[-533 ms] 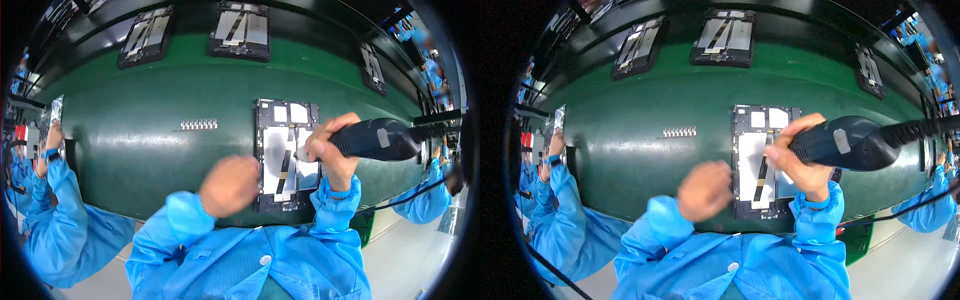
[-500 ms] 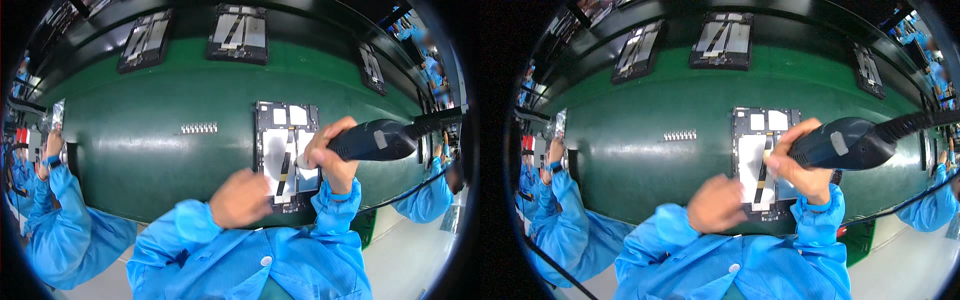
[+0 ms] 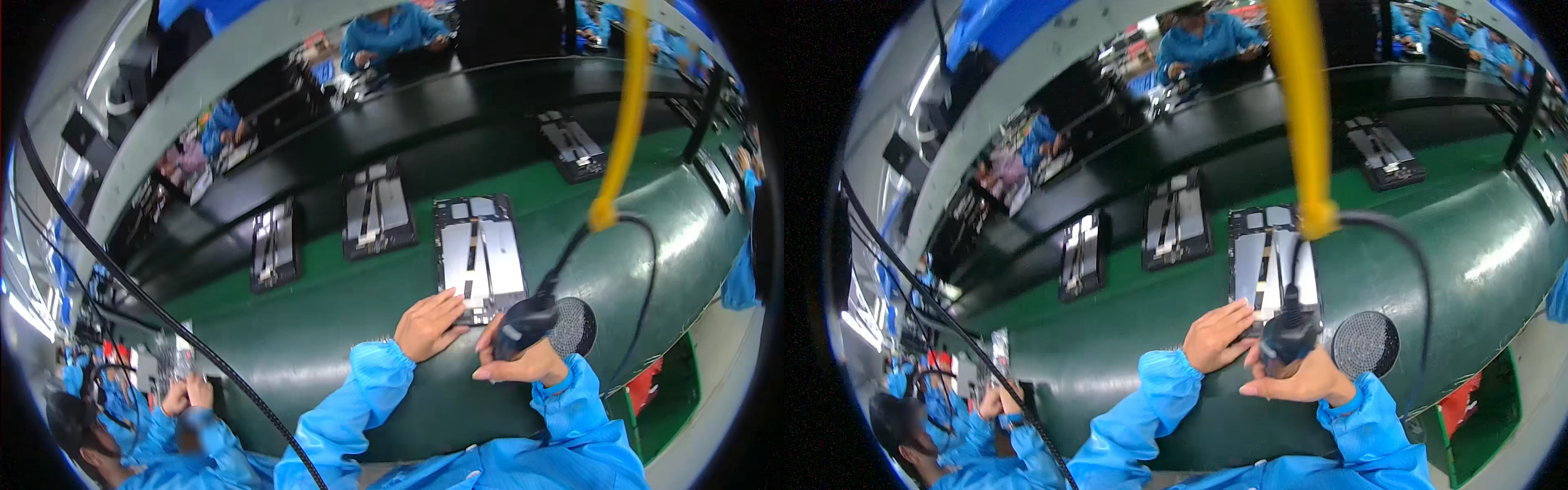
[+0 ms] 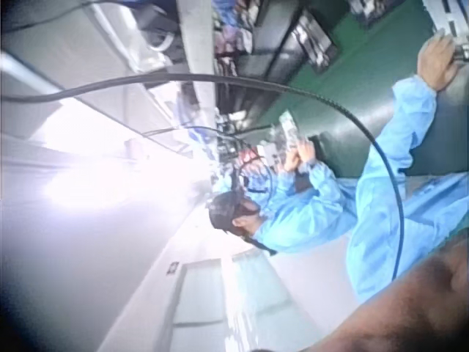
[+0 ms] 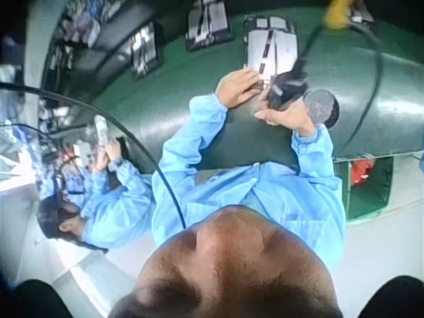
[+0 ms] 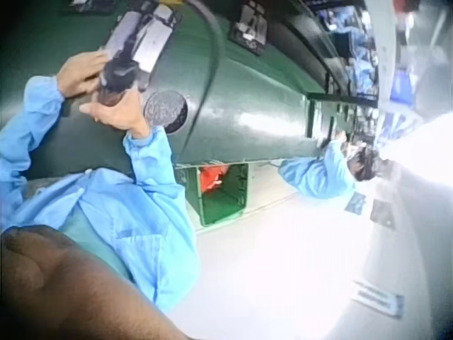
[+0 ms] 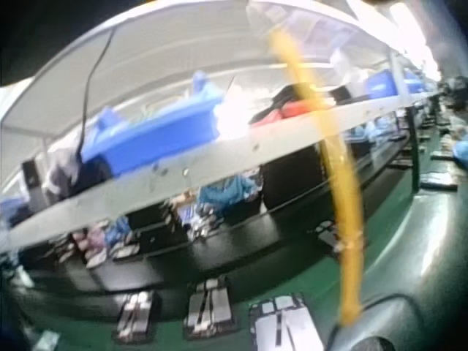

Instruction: Assembling internal components into a tablet frame using an electric screwdriver on a factory assembly line.

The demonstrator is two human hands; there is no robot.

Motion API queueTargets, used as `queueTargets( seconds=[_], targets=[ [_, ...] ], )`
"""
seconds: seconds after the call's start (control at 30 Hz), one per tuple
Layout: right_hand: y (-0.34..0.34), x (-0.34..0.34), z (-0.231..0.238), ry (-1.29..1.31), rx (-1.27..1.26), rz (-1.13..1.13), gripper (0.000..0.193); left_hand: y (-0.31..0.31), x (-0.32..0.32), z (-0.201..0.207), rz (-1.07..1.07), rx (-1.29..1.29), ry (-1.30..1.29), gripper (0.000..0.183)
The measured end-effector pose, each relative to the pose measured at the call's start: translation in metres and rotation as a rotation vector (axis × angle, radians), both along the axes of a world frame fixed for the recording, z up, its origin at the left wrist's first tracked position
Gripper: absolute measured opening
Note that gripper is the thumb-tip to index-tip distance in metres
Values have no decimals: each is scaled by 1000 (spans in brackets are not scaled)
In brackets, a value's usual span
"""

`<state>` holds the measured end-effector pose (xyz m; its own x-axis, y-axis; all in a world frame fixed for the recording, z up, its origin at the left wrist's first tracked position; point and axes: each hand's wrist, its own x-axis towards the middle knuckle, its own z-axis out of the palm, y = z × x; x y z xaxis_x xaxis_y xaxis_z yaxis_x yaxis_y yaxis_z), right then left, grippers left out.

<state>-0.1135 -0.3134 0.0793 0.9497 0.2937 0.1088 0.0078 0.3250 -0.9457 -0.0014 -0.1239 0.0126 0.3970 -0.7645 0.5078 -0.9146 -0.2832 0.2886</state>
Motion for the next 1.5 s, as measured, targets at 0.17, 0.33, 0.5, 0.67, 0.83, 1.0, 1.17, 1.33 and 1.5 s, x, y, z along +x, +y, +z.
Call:
queueTargets(
  seconds=[0.17, 0.33, 0.5, 0.67, 0.83, 1.0, 1.17, 1.33, 1.5],
  targets=[
    [-3, 2, -22, 46, 131, 20, 42, -55, 73, -6, 260, 15, -47, 39],
    [-1, 4, -33, -51, 268, 12, 43, -76, 125, -24, 508, 142, -37, 39],
    [-14, 6, -32, -9, 129, 16, 38, -59, 136, -7, 335, 207, 96, 29],
    [-21, 6, -29, -109, -30, -167, 31, -6, 109, 41, 257, 310, 92, 24],
    [-28, 5, -28, -140, -147, -233, 34, 75, 129, 35, 480, 447, 255, 61],
    [-31, 4, -30, -149, -112, -305, 24, 80, 145, 39, 578, 540, -47, 56],
    [-39, -1, -26, -174, -188, -304, 22, 96, 190, 25, 554, 477, -98, 57],
    [-36, -2, -27, -192, -178, -319, 26, 73, 166, 29, 461, 582, -477, 57],
    [-30, -2, -33, -287, -112, -419, 31, 76, 169, 13, 825, 488, -362, 53]
  ],
)
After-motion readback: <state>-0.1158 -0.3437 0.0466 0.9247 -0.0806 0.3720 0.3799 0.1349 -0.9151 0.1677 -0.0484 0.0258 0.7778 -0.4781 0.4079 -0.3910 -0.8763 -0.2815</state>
